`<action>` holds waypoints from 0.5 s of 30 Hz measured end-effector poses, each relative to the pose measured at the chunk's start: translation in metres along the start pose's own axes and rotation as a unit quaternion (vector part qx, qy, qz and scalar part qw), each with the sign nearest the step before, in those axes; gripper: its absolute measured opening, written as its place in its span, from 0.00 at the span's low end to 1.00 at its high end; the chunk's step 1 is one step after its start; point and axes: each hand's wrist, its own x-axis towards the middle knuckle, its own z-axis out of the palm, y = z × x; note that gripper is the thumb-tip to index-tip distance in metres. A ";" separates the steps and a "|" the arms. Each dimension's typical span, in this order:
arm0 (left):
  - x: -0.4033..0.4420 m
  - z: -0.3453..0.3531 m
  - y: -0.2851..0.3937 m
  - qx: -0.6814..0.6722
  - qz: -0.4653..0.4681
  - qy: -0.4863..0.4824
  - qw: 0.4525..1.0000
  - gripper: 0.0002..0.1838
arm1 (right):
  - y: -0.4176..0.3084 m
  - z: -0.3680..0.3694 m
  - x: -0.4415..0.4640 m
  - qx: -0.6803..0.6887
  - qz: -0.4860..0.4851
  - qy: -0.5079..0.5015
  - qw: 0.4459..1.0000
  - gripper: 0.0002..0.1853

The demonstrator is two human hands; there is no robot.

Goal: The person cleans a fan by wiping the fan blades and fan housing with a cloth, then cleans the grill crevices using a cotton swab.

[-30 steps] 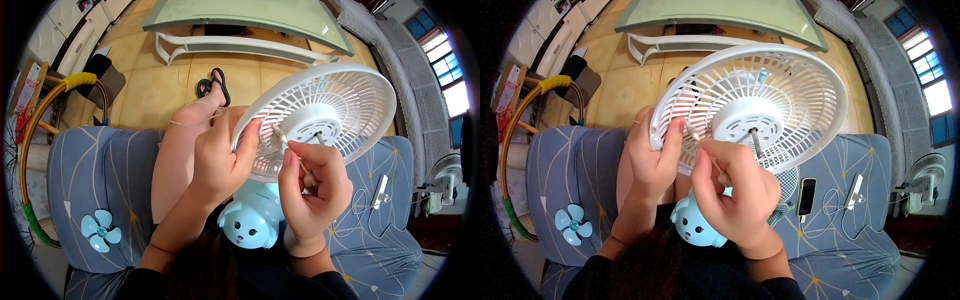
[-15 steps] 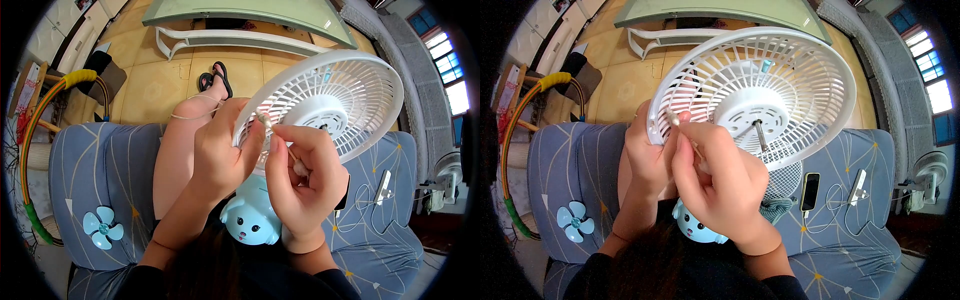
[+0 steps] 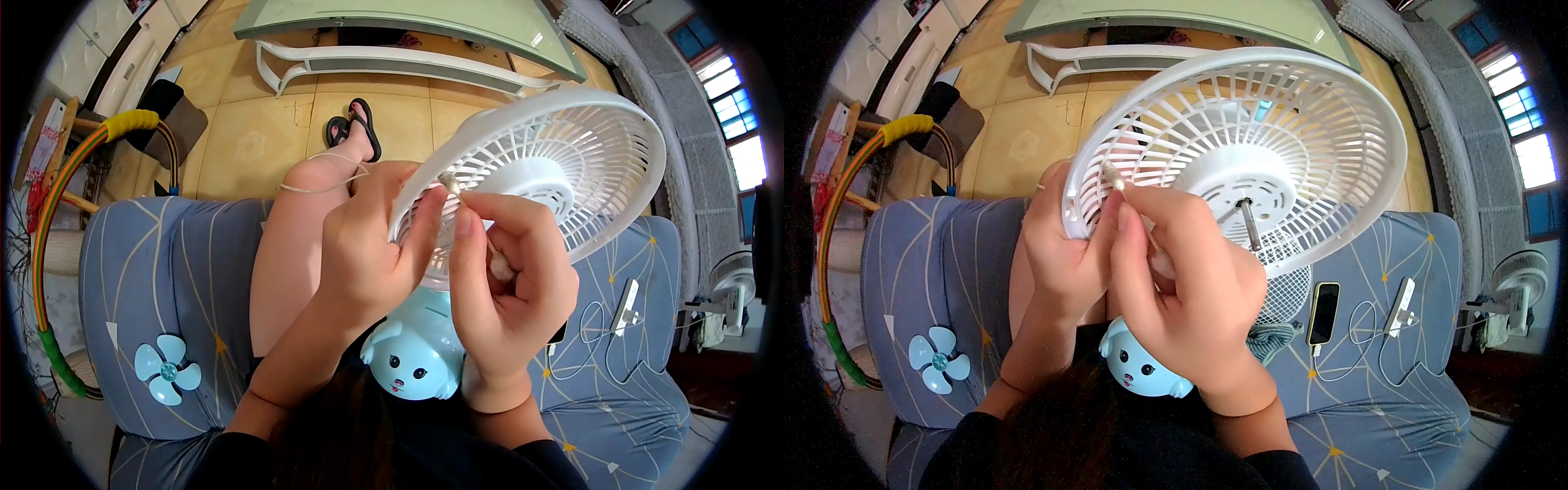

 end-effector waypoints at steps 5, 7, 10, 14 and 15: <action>0.000 0.000 0.001 0.016 0.004 0.008 1.000 0.13 | 0.002 -0.001 0.002 -0.010 -0.002 -0.018 1.000 0.04; -0.001 0.000 0.001 0.019 -0.005 0.005 1.000 0.13 | 0.004 -0.005 0.003 -0.029 -0.007 -0.033 0.999 0.05; 0.000 0.001 0.002 0.024 0.000 0.013 1.000 0.13 | 0.004 -0.007 0.003 -0.053 -0.008 -0.037 0.998 0.07; 0.000 0.000 0.001 0.018 -0.011 0.008 1.000 0.13 | 0.000 -0.010 0.001 -0.058 0.036 -0.042 0.997 0.06; 0.000 0.000 0.001 0.029 -0.010 0.005 1.000 0.13 | -0.001 -0.009 0.001 -0.051 0.040 -0.038 0.997 0.05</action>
